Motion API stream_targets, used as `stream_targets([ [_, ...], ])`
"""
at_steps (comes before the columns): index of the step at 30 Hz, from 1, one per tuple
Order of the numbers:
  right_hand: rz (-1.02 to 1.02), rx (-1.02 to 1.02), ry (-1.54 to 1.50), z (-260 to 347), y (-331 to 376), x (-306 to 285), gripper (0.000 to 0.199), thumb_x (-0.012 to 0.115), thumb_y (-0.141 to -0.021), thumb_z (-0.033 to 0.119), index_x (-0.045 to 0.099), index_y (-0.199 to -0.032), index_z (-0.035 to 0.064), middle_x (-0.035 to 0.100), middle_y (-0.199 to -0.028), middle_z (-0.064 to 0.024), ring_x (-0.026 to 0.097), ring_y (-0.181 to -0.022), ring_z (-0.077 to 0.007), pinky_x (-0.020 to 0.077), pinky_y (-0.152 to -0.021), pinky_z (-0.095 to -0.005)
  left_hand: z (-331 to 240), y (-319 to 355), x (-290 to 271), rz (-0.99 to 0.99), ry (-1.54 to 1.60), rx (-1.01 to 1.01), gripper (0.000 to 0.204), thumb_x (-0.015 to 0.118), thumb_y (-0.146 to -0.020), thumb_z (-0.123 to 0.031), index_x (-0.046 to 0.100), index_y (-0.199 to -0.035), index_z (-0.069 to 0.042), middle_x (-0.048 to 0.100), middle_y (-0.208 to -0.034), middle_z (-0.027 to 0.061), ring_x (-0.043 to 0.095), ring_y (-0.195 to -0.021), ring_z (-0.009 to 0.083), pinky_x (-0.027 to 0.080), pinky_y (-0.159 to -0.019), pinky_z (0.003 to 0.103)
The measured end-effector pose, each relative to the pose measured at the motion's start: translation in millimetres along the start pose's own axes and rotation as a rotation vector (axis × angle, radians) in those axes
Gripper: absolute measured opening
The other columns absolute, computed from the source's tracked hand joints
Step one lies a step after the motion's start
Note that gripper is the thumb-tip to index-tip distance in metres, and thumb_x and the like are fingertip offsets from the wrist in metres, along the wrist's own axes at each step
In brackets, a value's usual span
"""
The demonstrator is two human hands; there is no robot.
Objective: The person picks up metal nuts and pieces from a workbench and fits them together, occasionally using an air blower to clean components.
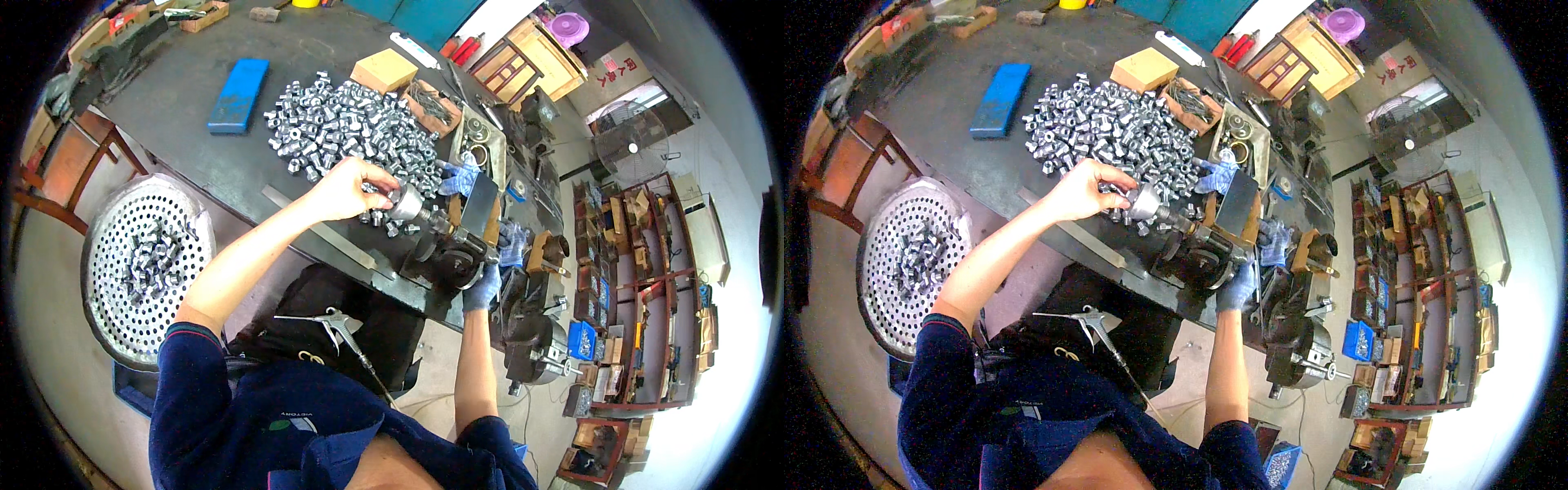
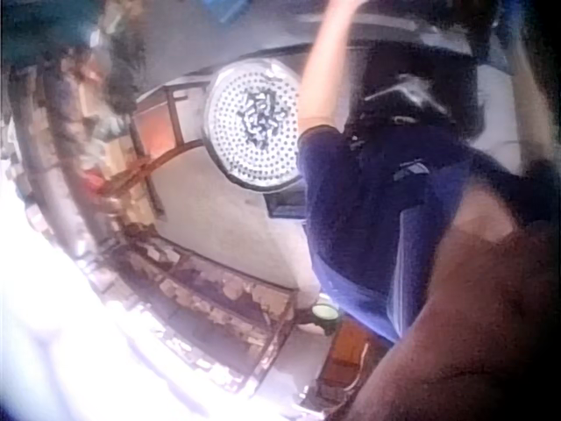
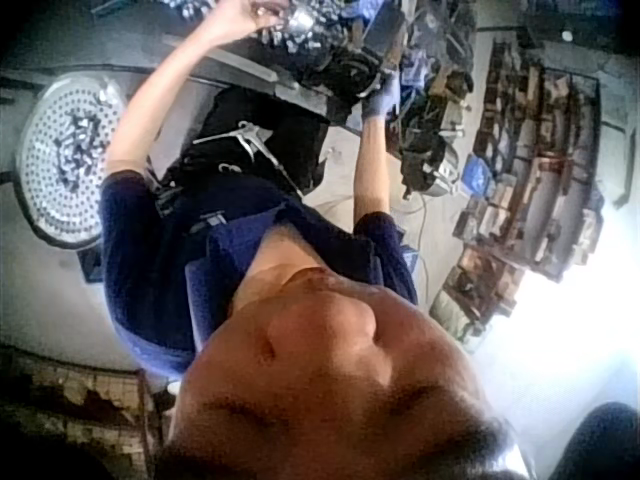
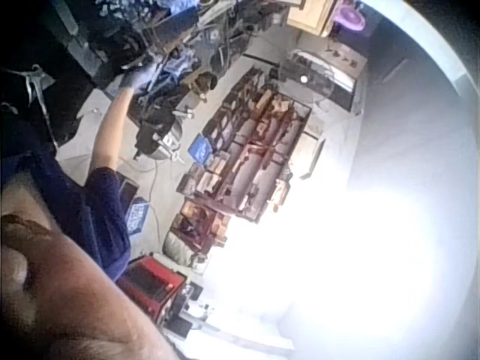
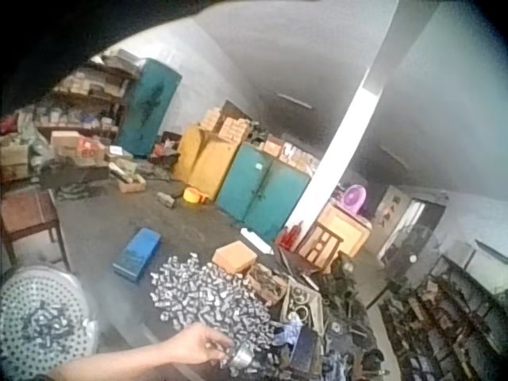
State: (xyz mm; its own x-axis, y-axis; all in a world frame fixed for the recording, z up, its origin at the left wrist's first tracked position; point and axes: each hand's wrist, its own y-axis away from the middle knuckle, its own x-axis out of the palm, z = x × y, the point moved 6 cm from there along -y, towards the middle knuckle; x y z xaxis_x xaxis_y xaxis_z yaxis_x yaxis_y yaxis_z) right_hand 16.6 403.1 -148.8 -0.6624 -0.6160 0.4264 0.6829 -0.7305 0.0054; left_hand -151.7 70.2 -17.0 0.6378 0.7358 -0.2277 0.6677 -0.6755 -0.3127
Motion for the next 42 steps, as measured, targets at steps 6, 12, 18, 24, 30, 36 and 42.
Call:
stream_targets([
  [6,0.083,0.069,-0.115,14.8,39.3,6.7,0.028,0.051,-0.087,0.023,0.054,-0.108,0.0051,0.059,-0.101,-0.008,0.057,-0.093,-0.0213,0.0479,-0.082,-0.0349,14.5,-2.0,0.5,0.018,0.105,0.006,0.028,0.07,-0.069,-0.001,0.064,-0.096,0.003,0.067,-0.088,0.0115,0.063,-0.079,0.0128,0.049,-0.075,0.027],
  [12,0.084,0.116,-0.112,-3.2,-5.4,9.6,0.022,0.051,-0.088,0.021,0.055,-0.103,0.0057,0.059,-0.094,-0.0064,0.058,-0.086,-0.0212,0.0487,-0.078,-0.0338,23.9,-3.2,6.2,0.028,0.309,-0.09,0.02,0.067,-0.075,-0.003,0.063,-0.092,0.007,0.065,-0.076,0.0094,0.061,-0.067,0.0105,0.05,-0.064,0.024],
  [18,-0.024,-0.271,0.218,53.3,-69.3,19.2,0.014,0.055,-0.085,0.017,0.062,-0.084,0.0046,0.058,-0.074,-0.0008,0.047,-0.057,-0.0056,0.0382,-0.053,-0.0184,19.5,-2.5,7.2,0.054,0.321,-0.171,0.023,0.063,-0.082,-0.01,0.06,-0.096,0.009,0.064,-0.074,0.0089,0.06,-0.061,0.0117,0.048,-0.058,0.024],
  [24,-0.108,-0.273,0.02,117.9,27.2,67.0,0.034,0.056,-0.085,0.038,0.054,-0.074,0.0062,0.052,-0.063,0.0003,0.044,-0.048,-0.0051,0.0323,-0.04,-0.0182,32.7,0.3,6.0,0.053,0.431,-0.211,0.022,0.063,-0.082,-0.013,0.062,-0.091,0.007,0.063,-0.073,0.0095,0.061,-0.061,0.0147,0.048,-0.059,0.026],
  [30,-0.073,-0.119,-0.027,78.0,73.0,22.0,0.035,0.061,-0.081,0.041,0.052,-0.076,0.0084,0.039,-0.051,0.0041,0.033,-0.038,-0.0045,0.0259,-0.034,-0.0188,39.2,3.6,4.0,-0.001,0.507,-0.22,0.022,0.065,-0.082,-0.018,0.063,-0.085,0.005,0.062,-0.068,0.008,0.06,-0.057,0.0121,0.048,-0.055,0.024],
  [36,-0.033,-0.054,0.037,12.4,7.5,1.6,0.028,0.056,-0.083,0.026,0.057,-0.101,0.0037,0.059,-0.094,-0.0065,0.055,-0.088,-0.0177,0.0452,-0.08,-0.032,31.8,5.6,-0.6,-0.014,0.467,-0.241,0.022,0.065,-0.081,-0.017,0.063,-0.085,0.005,0.062,-0.068,0.0081,0.06,-0.058,0.0123,0.047,-0.056,0.024],
  [42,-0.141,-0.245,0.168,71.3,-49.6,32.5,0.015,0.057,-0.079,0.018,0.059,-0.081,0.0036,0.061,-0.077,-0.0043,0.053,-0.061,-0.0073,0.0397,-0.048,-0.0199,23.0,72.6,-66.6,-0.158,0.201,-0.268,0.021,0.063,-0.081,-0.014,0.063,-0.089,0.005,0.063,-0.073,0.0076,0.058,-0.062,0.0117,0.047,-0.06,0.025],
])
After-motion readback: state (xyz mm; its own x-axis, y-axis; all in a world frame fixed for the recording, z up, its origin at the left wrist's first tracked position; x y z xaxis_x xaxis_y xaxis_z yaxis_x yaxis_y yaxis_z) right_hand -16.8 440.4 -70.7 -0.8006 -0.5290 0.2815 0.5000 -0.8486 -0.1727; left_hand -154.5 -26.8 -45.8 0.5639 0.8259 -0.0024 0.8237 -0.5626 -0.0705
